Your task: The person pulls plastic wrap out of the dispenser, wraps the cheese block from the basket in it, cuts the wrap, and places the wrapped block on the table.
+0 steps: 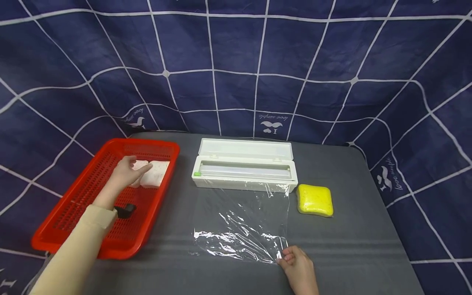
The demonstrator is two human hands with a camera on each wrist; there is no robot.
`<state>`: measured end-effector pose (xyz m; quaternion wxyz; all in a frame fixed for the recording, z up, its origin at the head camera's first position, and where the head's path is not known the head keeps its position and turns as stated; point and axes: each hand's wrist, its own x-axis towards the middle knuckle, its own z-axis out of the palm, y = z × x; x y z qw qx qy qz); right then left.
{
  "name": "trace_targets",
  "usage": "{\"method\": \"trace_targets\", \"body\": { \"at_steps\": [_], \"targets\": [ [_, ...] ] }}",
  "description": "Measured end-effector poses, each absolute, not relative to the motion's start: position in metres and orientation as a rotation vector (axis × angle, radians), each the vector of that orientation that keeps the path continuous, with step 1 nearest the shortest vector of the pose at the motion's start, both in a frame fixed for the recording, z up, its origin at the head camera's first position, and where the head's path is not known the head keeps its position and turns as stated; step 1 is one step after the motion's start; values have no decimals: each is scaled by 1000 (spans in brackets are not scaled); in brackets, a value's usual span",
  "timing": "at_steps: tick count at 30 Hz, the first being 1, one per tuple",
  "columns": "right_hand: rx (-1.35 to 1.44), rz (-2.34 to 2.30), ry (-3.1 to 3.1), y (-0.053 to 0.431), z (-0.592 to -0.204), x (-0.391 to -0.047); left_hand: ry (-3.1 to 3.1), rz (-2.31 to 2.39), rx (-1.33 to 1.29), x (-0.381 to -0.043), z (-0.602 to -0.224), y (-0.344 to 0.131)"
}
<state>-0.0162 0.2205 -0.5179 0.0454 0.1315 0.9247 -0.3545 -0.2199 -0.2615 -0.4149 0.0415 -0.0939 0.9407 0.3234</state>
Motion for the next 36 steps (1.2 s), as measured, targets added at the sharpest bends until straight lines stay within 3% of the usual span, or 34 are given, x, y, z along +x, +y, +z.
{"method": "trace_targets", "body": {
  "at_steps": [15,36],
  "targets": [
    [446,-1062,2791,220,-519,-17,2924,681,-332,-227,-456,-238],
    [450,-1068,2812,220,-519,-18,3015,795,-349,-221,-473,-235]
  ]
}}
